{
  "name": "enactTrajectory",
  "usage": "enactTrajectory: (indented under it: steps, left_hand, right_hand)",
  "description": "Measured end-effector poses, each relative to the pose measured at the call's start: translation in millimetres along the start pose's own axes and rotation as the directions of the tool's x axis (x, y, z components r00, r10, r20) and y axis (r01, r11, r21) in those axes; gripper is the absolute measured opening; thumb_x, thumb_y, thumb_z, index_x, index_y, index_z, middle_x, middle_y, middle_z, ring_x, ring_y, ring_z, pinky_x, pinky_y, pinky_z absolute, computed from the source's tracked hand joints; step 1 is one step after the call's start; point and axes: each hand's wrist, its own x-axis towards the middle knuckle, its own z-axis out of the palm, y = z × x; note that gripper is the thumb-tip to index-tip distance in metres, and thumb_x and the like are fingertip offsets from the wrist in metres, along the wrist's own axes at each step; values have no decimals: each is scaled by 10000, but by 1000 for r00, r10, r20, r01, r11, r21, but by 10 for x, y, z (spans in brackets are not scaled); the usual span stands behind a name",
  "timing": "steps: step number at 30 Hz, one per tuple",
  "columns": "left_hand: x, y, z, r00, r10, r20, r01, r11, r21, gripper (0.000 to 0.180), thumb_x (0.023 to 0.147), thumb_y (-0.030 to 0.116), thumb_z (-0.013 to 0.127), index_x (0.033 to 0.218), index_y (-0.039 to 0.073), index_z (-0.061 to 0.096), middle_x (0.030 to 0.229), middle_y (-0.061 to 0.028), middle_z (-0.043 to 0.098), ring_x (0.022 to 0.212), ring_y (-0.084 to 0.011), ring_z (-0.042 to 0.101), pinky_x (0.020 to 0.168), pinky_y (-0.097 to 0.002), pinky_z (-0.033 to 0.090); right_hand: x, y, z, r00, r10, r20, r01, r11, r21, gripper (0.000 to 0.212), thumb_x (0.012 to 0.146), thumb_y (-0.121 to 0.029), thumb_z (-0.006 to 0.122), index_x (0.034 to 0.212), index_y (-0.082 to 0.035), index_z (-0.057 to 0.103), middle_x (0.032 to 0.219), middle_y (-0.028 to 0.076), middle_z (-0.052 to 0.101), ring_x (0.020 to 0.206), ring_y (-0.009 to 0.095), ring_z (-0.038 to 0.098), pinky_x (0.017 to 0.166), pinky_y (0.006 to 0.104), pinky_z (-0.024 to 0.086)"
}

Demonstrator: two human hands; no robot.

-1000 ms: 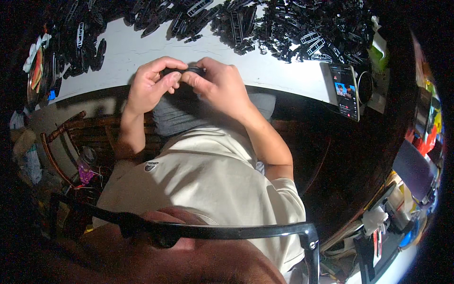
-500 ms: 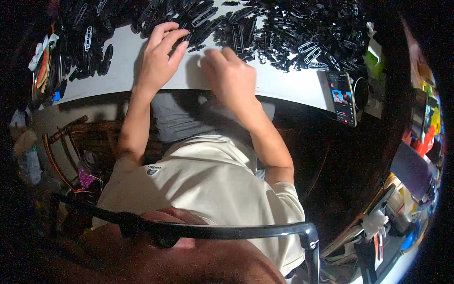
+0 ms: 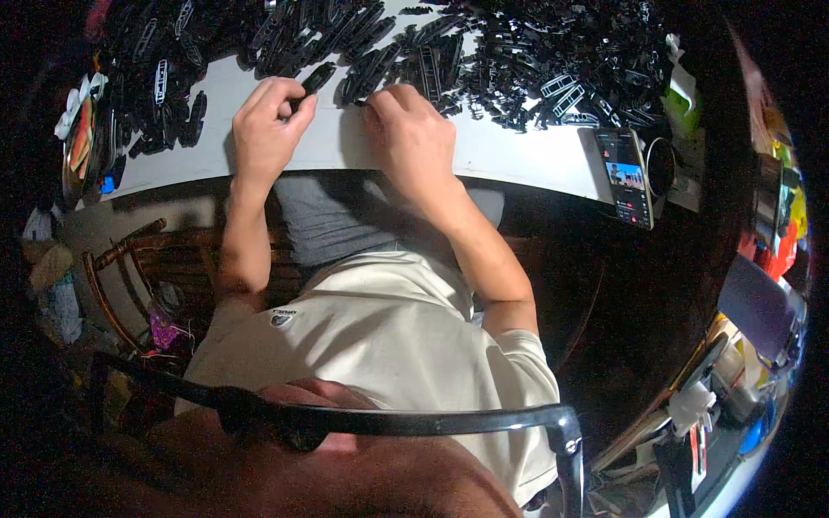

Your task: Assembling small black plastic mechanical components at a table.

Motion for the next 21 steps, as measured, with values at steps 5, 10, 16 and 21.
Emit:
enactTrajectory:
  steps: [5, 10, 16, 21]
  left_hand:
    - [-164, 20, -14, 972, -183, 148, 235, 796, -558, 287, 914, -40, 724, 1187, -13, 640, 1096, -116, 722, 928, -126, 704, 798, -276, 595]
    - [-261, 115, 14, 958, -86, 274, 280, 486, -828, 304, 916, -77, 691, 1210, -24, 639, 1273, -159, 669, 1019, -162, 703, 903, -290, 596]
    - [-196, 100, 10, 974, 171, 150, -17, 713, -701, 275, 876, -75, 729, 1139, -4, 694, 1195, -101, 685, 999, -141, 666, 865, -255, 531]
    - [-254, 137, -58, 962, 103, 253, 101, 727, -679, 300, 858, -63, 750, 1149, -4, 704, 1138, -81, 698, 999, -150, 668, 902, -285, 523]
  right_hand:
    - [-150, -40, -19, 949, 312, 39, -280, 784, 554, 119, 964, -112, 677, 1051, -30, 685, 849, 126, 698, 729, 233, 705, 627, 386, 537]
    - [-184, -168, -207, 796, 378, 473, -526, 46, 849, 172, 1070, -174, 587, 1108, -20, 653, 825, 37, 675, 634, 62, 600, 544, 219, 480]
    - [-208, -170, -204, 804, 265, 532, -479, -241, 844, 183, 1065, -189, 608, 1065, -10, 645, 829, 54, 679, 609, 101, 630, 521, 242, 513]
    - [-206, -164, -191, 799, 215, 562, -500, -281, 819, 185, 1051, -184, 631, 1086, -3, 649, 855, 65, 690, 618, 110, 640, 518, 241, 516]
